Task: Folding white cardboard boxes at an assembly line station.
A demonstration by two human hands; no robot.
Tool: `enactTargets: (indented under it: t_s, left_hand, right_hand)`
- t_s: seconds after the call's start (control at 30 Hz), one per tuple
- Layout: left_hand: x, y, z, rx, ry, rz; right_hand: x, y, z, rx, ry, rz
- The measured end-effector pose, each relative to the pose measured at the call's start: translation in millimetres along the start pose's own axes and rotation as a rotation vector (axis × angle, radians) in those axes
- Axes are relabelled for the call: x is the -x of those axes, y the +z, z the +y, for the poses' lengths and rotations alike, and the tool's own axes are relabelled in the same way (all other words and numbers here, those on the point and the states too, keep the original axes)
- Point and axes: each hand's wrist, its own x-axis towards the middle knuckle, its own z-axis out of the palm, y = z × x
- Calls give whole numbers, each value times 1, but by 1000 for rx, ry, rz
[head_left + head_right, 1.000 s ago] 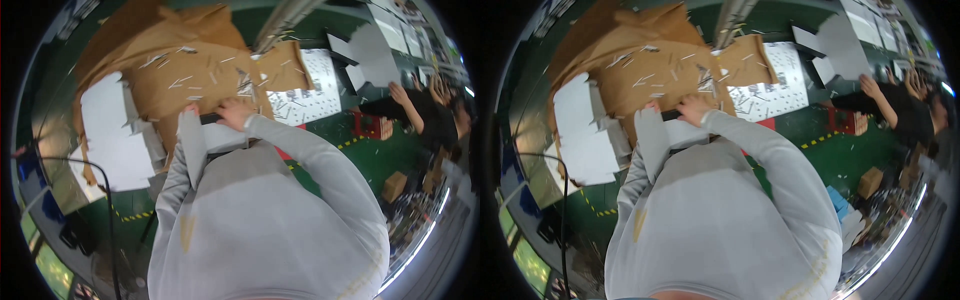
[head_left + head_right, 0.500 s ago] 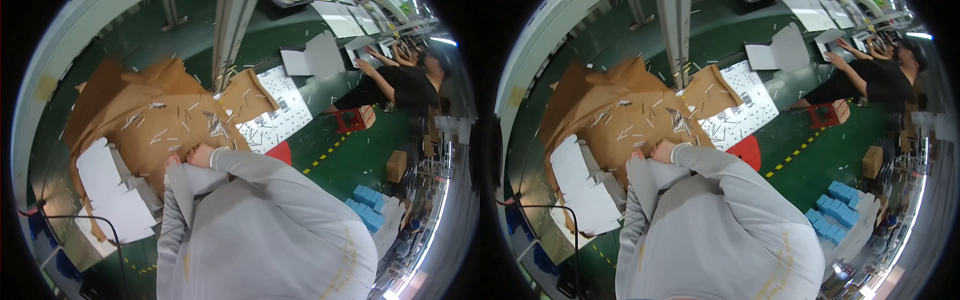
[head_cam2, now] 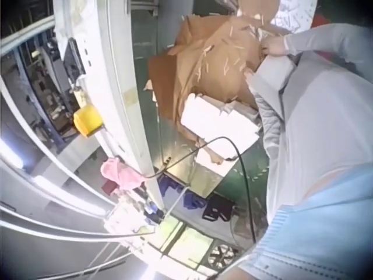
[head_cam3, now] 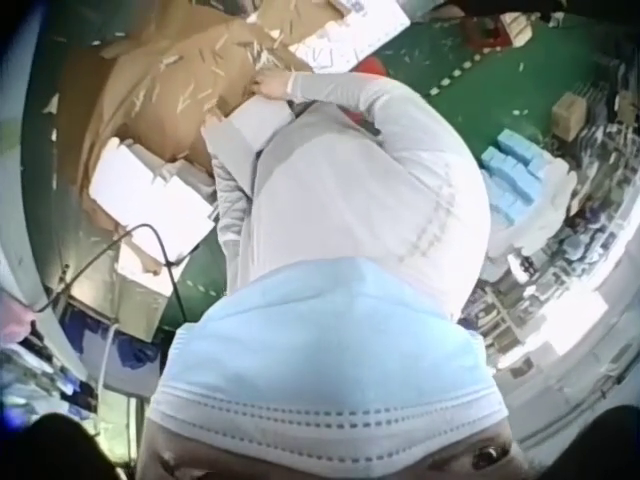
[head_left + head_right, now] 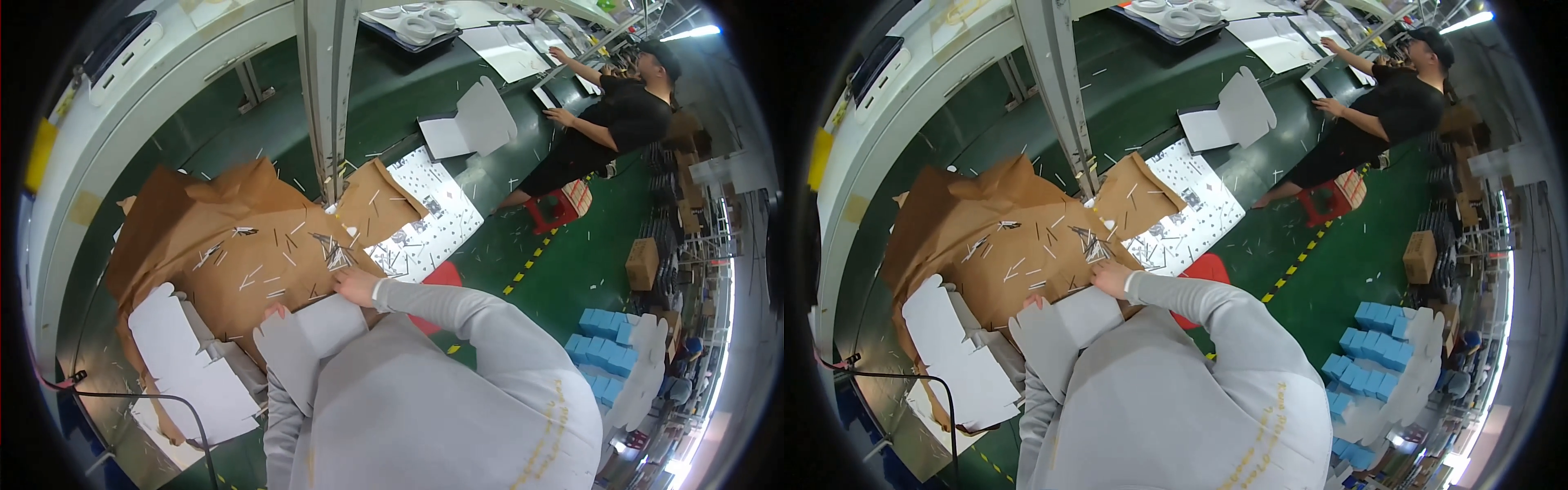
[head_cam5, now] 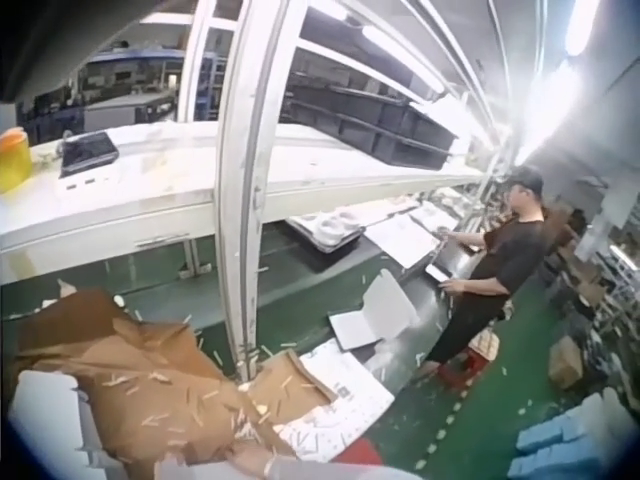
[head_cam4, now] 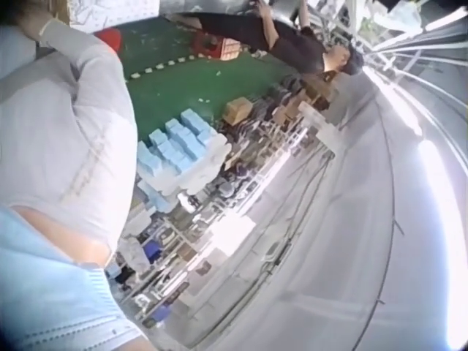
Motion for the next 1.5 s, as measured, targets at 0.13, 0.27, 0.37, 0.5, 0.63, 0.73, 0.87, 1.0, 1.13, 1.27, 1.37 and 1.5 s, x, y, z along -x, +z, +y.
enactTargets:
  t_s: [0.13, 0.27, 0.37, 0.5, 0.63, 0.73, 0.87, 1.0, 1.13, 1.27, 1.37, 1.5]
  left_hand:
    - [2, -48, 32, -38, -68, 178]
    - [35, -136, 136, -1395, 227, 677]
    - [92, -177, 86, -1517, -377, 550]
    - [100, -148, 85, -1362, -403, 382]
    - [95, -85, 104, -1374, -111, 320]
    - [100, -65, 113, -1289, -40, 236]
    - [109, -54, 134, -1171, -18, 151]
    - [112, -65, 141, -979, -22, 798]
    - [101, -76, 135, 590, -273, 447]
    - [71, -56, 156, 225, -315, 517]
    - [44, -61, 159, 18, -285, 170]
    - [37, -56, 127, 321, -394, 29]
  right_hand:
    - [30, -41, 12, -8, 112, 151]
    - [114, -62, 104, -148, 857, 616]
    - [136, -96, 127, -27, 1238, 534]
    - [98, -22, 114, -868, 940, 1320]
    - [-13, -48, -55, -1213, 475, -21]
    - [-81, -24, -130, -1607, 410, -140]
    - [-125, 3, -150, -1344, 194, -5]
    - [-59, -66, -147, -1723, 324, 166]
    - [7, -90, -124, -1541, 343, 184]
    - [40, -108, -111, -1473, 469, -229]
    - [79, -61, -72, -650, 39, -33]
    - [56, -95, -73, -1792, 876, 382]
